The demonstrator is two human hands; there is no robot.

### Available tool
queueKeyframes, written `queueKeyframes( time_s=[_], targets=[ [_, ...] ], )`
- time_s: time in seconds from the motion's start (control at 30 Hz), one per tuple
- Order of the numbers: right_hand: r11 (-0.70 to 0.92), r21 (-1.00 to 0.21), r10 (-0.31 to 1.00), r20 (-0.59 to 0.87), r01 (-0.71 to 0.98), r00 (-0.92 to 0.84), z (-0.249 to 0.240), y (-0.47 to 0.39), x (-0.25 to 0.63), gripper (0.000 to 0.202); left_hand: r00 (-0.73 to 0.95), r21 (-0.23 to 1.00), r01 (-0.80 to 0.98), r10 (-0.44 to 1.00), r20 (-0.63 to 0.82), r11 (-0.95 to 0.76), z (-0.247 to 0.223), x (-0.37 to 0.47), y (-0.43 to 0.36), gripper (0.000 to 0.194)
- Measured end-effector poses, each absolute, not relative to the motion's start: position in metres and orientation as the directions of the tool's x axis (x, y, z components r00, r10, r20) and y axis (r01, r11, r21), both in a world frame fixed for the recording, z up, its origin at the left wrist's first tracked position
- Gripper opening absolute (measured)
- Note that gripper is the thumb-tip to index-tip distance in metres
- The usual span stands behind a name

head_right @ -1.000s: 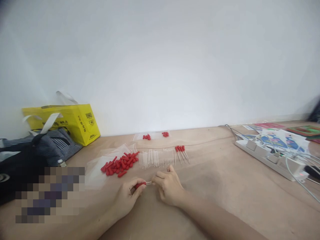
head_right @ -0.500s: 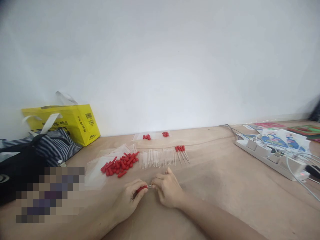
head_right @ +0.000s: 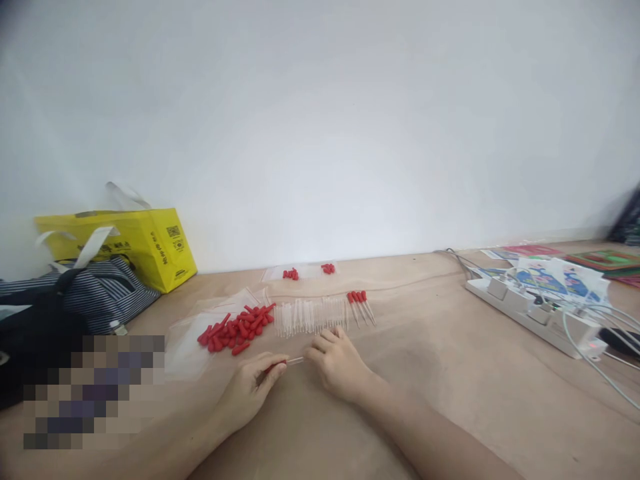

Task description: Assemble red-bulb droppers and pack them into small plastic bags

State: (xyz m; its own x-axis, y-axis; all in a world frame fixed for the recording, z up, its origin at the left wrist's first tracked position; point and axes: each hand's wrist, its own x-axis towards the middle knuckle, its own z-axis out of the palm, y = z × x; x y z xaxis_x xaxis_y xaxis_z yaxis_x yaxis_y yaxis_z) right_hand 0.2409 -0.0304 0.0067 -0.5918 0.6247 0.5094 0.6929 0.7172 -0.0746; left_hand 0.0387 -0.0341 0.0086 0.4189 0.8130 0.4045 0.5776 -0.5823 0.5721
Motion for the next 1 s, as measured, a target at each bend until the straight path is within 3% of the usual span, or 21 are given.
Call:
queueKeyframes(
  time_s=[0.07, 0.13, 0.23, 0.27, 0.37, 0.73, 1.0],
  targets=[
    [0.681, -0.075, 0.648, 0.525, 0.728, -0.552, 0.004, -0.024, 0.246, 0.02, 0.384, 0.502, 0.634, 0.803, 0.455, -0.588, 0.009, 0.034, -0.031, 0.028],
    [0.574, -0.178, 0.73, 0.552, 0.799, -0.402, 0.002, -0.013, 0.256, 0.021, 0.322, 0.417, 0.711, 0.789, 0.524, -0.567, 0.01, 0.027, -0.025, 0.038],
    [0.244, -0.421, 0.888, 0.459, 0.873, -0.027, -0.001, 0.011, 0.276, 0.023, 0.246, 0.283, 0.828, 0.767, 0.593, -0.485, 0.012, 0.013, -0.014, 0.033],
    [0.108, -0.464, 0.916, 0.391, 0.879, 0.094, -0.001, 0.019, 0.282, 0.024, 0.231, 0.237, 0.862, 0.762, 0.605, -0.449, 0.013, 0.008, -0.01, 0.029],
    [-0.071, -0.484, 0.91, 0.327, 0.872, 0.255, -0.005, 0.038, 0.294, 0.027, 0.167, 0.137, 0.939, 0.763, 0.624, -0.317, 0.013, -0.004, 0.001, 0.022],
    [-0.186, -0.442, 0.903, 0.275, 0.877, 0.33, -0.012, 0.052, 0.294, 0.022, 0.15, 0.03, 0.979, 0.804, 0.575, -0.204, 0.009, -0.01, 0.008, 0.017],
    [-0.175, -0.335, 0.925, 0.267, 0.926, 0.271, 0.001, 0.049, 0.275, 0.023, 0.11, -0.012, 0.991, 0.757, 0.644, -0.134, 0.014, -0.002, 0.014, 0.017]
  ],
)
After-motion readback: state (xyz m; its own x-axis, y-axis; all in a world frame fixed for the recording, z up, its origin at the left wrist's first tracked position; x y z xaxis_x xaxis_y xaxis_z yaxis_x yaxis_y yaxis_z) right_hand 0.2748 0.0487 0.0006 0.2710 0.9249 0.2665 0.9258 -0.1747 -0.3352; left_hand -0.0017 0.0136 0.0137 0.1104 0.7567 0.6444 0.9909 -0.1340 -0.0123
